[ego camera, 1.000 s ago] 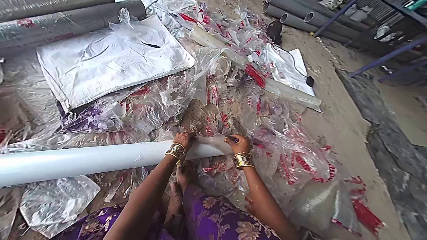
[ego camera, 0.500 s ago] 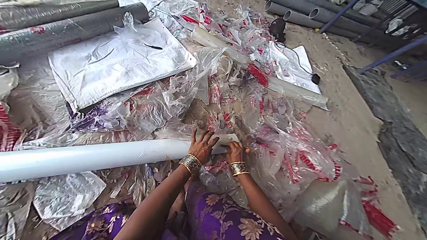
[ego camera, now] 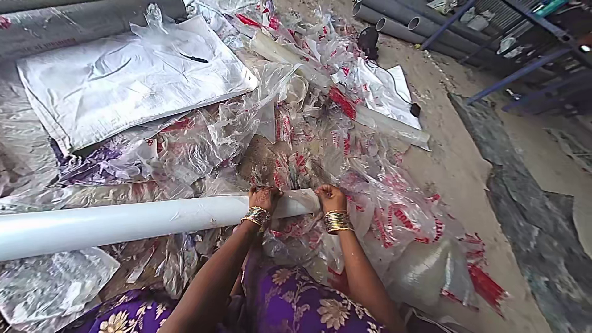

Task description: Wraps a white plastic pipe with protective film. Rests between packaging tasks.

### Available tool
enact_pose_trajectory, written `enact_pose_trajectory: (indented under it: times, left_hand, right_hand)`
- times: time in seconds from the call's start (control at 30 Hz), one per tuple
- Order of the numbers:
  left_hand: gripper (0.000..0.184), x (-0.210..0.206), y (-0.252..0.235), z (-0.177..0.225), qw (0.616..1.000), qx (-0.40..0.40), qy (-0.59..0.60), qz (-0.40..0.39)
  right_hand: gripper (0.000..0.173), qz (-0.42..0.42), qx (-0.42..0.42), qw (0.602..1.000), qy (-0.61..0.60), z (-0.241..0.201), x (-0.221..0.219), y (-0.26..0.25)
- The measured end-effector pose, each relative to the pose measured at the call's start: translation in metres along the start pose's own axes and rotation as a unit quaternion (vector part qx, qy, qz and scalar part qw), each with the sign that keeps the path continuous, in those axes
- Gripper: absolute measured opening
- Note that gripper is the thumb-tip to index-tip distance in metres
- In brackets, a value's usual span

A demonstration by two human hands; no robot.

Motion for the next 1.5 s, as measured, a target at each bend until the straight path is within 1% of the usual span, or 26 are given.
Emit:
enact_pose_trajectory:
  times: [0.03,0.07,0.17,0.27,0.3,0.33,0.43,0.5,0.63,0.77,0.87,1.0,1.03,1.07,1.13,1.17,1.2,1.27,1.3,1.33,1.43,1.5]
  left_hand:
    - [0.045,0.002,-0.001,-0.001,1.000,0.009,0.007,0.000]
    - [0.045,0.003,-0.001,-0.001,1.000,0.015,0.012,0.001]
    - [0.045,0.003,-0.003,-0.002,1.000,0.021,0.016,0.005]
    - [0.045,0.002,-0.002,-0.004,0.999,0.025,0.023,-0.003]
    - [0.045,0.002,-0.002,-0.003,0.999,0.024,0.021,-0.003]
    - [0.046,0.002,-0.001,-0.003,1.000,0.022,0.021,-0.003]
    - [0.046,0.001,-0.001,-0.003,1.000,0.016,0.018,-0.008]
    - [0.044,0.002,-0.001,-0.003,1.000,0.012,0.017,-0.008]
    - [0.045,-0.002,0.001,-0.003,1.000,-0.002,0.008,-0.003]
    - [0.044,-0.004,0.008,-0.001,1.000,-0.031,-0.001,-0.006]
    - [0.042,-0.007,0.015,0.004,0.997,-0.070,-0.013,-0.010]
    - [0.051,-0.009,0.029,0.010,0.995,-0.099,-0.008,-0.002]
    - [0.052,-0.011,0.031,0.011,0.995,-0.099,-0.009,-0.005]
    - [0.053,-0.014,0.032,0.011,0.995,-0.095,-0.013,-0.011]
    - [0.052,-0.015,0.034,0.010,0.996,-0.086,-0.022,-0.012]
    - [0.051,-0.014,0.034,0.010,0.996,-0.084,-0.025,-0.010]
    - [0.050,-0.014,0.033,0.012,0.996,-0.080,-0.026,-0.012]
    - [0.048,-0.010,0.030,0.012,0.997,-0.064,-0.027,-0.023]
    - [0.047,-0.007,0.029,0.011,0.998,-0.056,-0.022,-0.025]
    - [0.046,-0.004,0.027,0.010,0.998,-0.049,-0.018,-0.026]
    - [0.042,0.000,0.022,0.008,0.999,-0.044,-0.007,-0.027]
    - [0.039,-0.001,0.023,0.007,0.998,-0.050,0.001,-0.029]
  right_hand:
    - [0.015,0.012,-0.026,0.999,-0.019,0.016,0.007,-0.005]
    - [0.016,0.007,-0.045,0.999,-0.013,0.031,0.010,-0.008]
    - [0.023,-0.028,-0.046,0.998,0.045,0.056,-0.010,0.001]
    - [0.053,-0.059,-0.067,0.987,0.135,0.054,-0.042,0.025]
    - [0.058,-0.058,-0.073,0.982,0.163,0.054,-0.049,0.027]
    - [0.058,-0.052,-0.074,0.980,0.178,0.054,-0.053,0.028]
    - [0.032,-0.037,-0.047,0.969,0.241,0.045,-0.050,0.024]
    - [0.026,-0.042,-0.031,0.963,0.264,0.040,-0.042,0.018]
    - [0.024,-0.006,0.004,0.959,0.282,0.029,-0.022,0.007]
    - [0.023,0.054,0.073,0.955,0.282,0.003,-0.007,-0.007]
    - [0.025,0.103,0.146,0.939,0.293,-0.025,0.006,-0.012]
    - [0.025,0.162,0.230,0.915,0.288,-0.057,0.018,-0.019]
    - [0.024,0.160,0.233,0.916,0.287,-0.062,0.019,-0.022]
    - [0.025,0.138,0.215,0.923,0.288,-0.064,0.019,-0.026]
    - [0.028,0.030,0.122,0.950,0.285,-0.059,0.020,-0.036]
    - [0.028,-0.005,0.087,0.961,0.263,-0.054,0.024,-0.040]
    - [0.027,-0.016,0.068,0.971,0.230,-0.049,0.032,-0.041]
    - [0.025,0.002,0.036,0.990,0.135,-0.031,0.049,-0.040]
    - [0.025,0.009,0.021,0.995,0.096,-0.017,0.053,-0.039]
    - [0.026,-0.001,0.008,0.997,0.078,-0.002,0.052,-0.037]
    - [0.041,-0.080,0.003,0.990,0.114,0.038,0.016,-0.034]
    - [0.049,-0.100,0.022,0.984,0.147,0.044,-0.007,-0.032]
Point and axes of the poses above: each hand's wrist, its own y-axis away from the middle knuckle, its own x-axis out of the back of the hand, z = x × y, the point moved 10 cm from there along -y, towards the middle knuckle, and after that the axes turned 11 degrees about y, right-handed, at the moved point
